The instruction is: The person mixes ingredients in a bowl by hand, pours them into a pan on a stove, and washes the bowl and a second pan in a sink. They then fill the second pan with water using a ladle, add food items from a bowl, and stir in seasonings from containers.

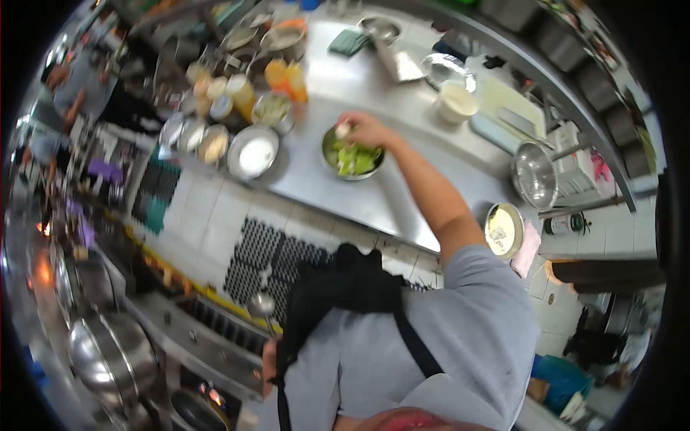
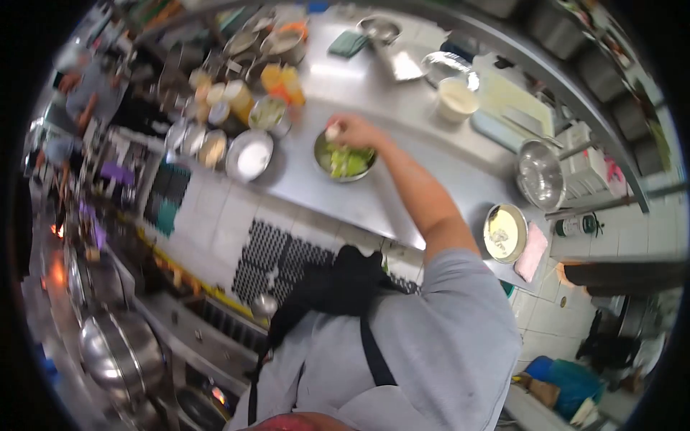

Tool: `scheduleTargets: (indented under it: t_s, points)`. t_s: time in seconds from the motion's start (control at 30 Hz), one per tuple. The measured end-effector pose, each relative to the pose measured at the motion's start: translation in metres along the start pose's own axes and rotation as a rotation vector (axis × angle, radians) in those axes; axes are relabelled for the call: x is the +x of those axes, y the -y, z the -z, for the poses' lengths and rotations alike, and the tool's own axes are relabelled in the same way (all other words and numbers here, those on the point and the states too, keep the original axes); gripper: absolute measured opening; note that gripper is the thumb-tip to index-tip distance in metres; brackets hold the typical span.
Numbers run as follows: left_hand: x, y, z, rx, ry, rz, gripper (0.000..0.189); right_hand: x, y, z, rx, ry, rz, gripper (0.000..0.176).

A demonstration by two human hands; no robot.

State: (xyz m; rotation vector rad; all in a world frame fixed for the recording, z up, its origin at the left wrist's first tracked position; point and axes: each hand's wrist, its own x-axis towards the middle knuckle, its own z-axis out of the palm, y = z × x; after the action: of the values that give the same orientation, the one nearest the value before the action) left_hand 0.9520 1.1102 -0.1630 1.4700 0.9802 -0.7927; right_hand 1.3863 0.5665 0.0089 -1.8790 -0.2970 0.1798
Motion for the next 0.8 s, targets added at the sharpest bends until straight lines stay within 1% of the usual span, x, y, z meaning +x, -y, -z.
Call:
scheduleTargets:
  t_s: [0.03, 0.07, 0.1, 0.13, 0.2, 0.23, 0.3, 0.33, 0.37, 0.4, 0.43, 0.47, 0.5, 0.53, 0.6, 0.63, 0.7, 0.73, 0.8]
  points:
    - [-0.007, 0.001, 0.0, 0.003, -0.012, 0.003, 0.03, -0.001, 0.005, 0.009, 0.167, -0.022, -0.033, 0.042]
    - [-0.012, 0.003, 0.0, -0.014, -0.025, 0.008, 0.03, -0.013, 0.019, 0.012, 0.256, -0.056, -0.072, 0.037]
    - [-0.014, 0.002, -0.001, -0.023, -0.033, 0.011, 0.03, -0.017, 0.035, 0.021, 0.332, -0.098, -0.1, 0.033]
    - [-0.016, 0.001, -0.004, -0.029, -0.042, 0.014, 0.03, -0.019, 0.044, 0.027, 0.335, -0.075, -0.108, 0.033]
    - [-0.023, 0.001, -0.007, -0.032, -0.05, 0.022, 0.03, -0.029, 0.047, 0.033, 0.841, -0.078, -0.101, 0.02]
    - [-0.025, 0.0, -0.007, -0.034, -0.053, 0.02, 0.03, -0.027, 0.031, 0.035, 0.844, -0.077, -0.113, 0.02]
    - [-0.025, -0.006, -0.01, -0.033, -0.056, 0.014, 0.03, -0.015, -0.002, 0.038, 1.071, 0.179, -0.223, 0.015]
    - [-0.025, -0.008, -0.011, -0.031, -0.052, 0.015, 0.03, -0.018, 0.011, 0.023, 1.071, 0.179, -0.228, 0.015]
    - [-0.025, -0.011, -0.012, -0.031, -0.051, 0.013, 0.03, -0.024, 0.044, -0.005, 0.505, 0.124, -0.351, 0.014]
    - [-0.024, -0.013, -0.014, -0.032, -0.049, 0.011, 0.03, -0.025, 0.063, -0.02, -0.067, 0.066, -0.447, 0.013]
    - [-0.024, -0.015, -0.015, -0.032, -0.046, 0.012, 0.03, -0.023, 0.048, -0.025, -0.07, 0.069, -0.449, 0.013]
    - [-0.026, -0.015, -0.016, -0.032, -0.047, 0.009, 0.03, -0.022, 0.023, -0.035, -0.533, 0.179, -0.233, 0.014]
    - [-0.025, -0.017, -0.018, -0.032, -0.049, 0.009, 0.03, -0.022, 0.027, -0.043, -0.988, 0.282, 0.005, 0.016]
    - [-0.025, -0.019, -0.018, -0.03, -0.05, 0.009, 0.03, -0.021, 0.031, -0.045, -0.989, 0.284, 0.007, 0.016]
    - [-0.025, -0.021, -0.021, -0.03, -0.057, 0.014, 0.03, -0.021, 0.046, -0.052, -1.211, 0.369, -0.246, 0.022]
    - [-0.026, -0.021, -0.023, -0.029, -0.058, 0.015, 0.03, -0.022, 0.043, -0.054, -1.214, 0.377, -0.241, 0.022]
    - [-0.029, -0.02, -0.028, -0.036, -0.068, 0.017, 0.03, -0.022, 0.034, -0.055, -1.22, 0.326, -0.129, 0.028]
    - [-0.032, -0.02, -0.03, -0.042, -0.071, 0.016, 0.03, -0.023, 0.028, -0.057, -1.223, 0.334, -0.123, 0.028]
    - [-0.04, -0.019, -0.033, -0.043, -0.083, 0.011, 0.03, -0.026, 0.02, -0.058, -1.161, 0.211, -0.075, 0.024]
